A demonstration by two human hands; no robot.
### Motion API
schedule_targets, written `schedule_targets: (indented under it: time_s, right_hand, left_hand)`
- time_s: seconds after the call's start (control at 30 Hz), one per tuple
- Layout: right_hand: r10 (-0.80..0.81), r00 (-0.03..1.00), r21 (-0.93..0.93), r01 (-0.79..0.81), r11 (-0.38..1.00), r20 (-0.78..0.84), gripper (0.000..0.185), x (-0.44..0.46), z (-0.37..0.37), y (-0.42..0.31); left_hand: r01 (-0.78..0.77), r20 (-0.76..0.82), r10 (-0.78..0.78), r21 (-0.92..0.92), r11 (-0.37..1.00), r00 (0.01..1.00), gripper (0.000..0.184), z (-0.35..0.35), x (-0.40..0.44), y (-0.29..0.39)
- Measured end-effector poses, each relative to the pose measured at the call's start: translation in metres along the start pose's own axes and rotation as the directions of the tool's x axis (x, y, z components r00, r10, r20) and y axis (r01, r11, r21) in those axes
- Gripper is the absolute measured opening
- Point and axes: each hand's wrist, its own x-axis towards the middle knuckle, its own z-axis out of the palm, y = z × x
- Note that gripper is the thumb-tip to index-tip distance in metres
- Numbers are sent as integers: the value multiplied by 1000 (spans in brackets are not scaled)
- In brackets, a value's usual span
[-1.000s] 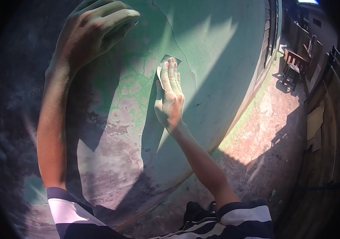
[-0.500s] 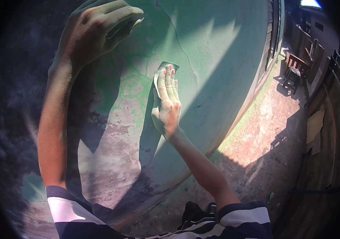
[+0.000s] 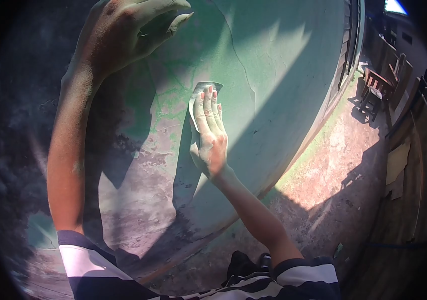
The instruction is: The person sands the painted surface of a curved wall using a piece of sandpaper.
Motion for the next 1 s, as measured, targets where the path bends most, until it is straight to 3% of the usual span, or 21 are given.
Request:
schedule_targets:
  time_s: [0.1, 0.2, 0.3, 0.4, 0.57, 0.8, 0.9, 0.97, 1.0]
  right_hand:
    - [-15, 991, 19, 12, 1000, 135, 61, -69, 8, 8]
    - [-50, 987, -69, 61, 996, 155, 61, -33, -6, 5]
    - [-61, 998, -15, 61, 998, -17, 60, 32, -6, 2]
    - [-27, 995, -9, 26, 1000, -91, 61, 42, 2, -4]
    - [7, 984, -48, 1, 999, 181, 62, -60, 7, -9]
    - [-78, 997, -20, 78, 997, -18, 70, 49, 0, -17]
    - [-91, 993, -5, 91, 996, -77, 67, 39, 12, -23]
    - [-48, 998, -43, 50, 998, 49, 62, -12, 17, -28]
    - [-69, 992, -59, 75, 995, 101, 60, -44, 20, -28]
  left_hand:
    - [1, 21, -1, 11, 1000, 1000, 8, -1, 1, -3]
    - [19, 60, -18, -13, 1000, 998, 7, 0, 0, -2]
    - [-35, 24, 34, 13, 999, 999, 9, 2, 1, -5]
    - [-38, -27, 39, 34, 999, 999, 12, 2, 0, -4]
    - [3, 78, -4, 13, 1000, 997, 11, -3, 2, -3]
    - [-1, 26, 1, 0, 1000, 1000, 9, -4, 2, -4]
    - [14, -16, -15, -28, 1000, 1000, 11, -1, 3, -7]
    - [30, 166, -40, 63, 998, 985, 14, -5, 6, -6]
    - [40, 164, -50, 61, 997, 985, 14, -3, 4, -6]
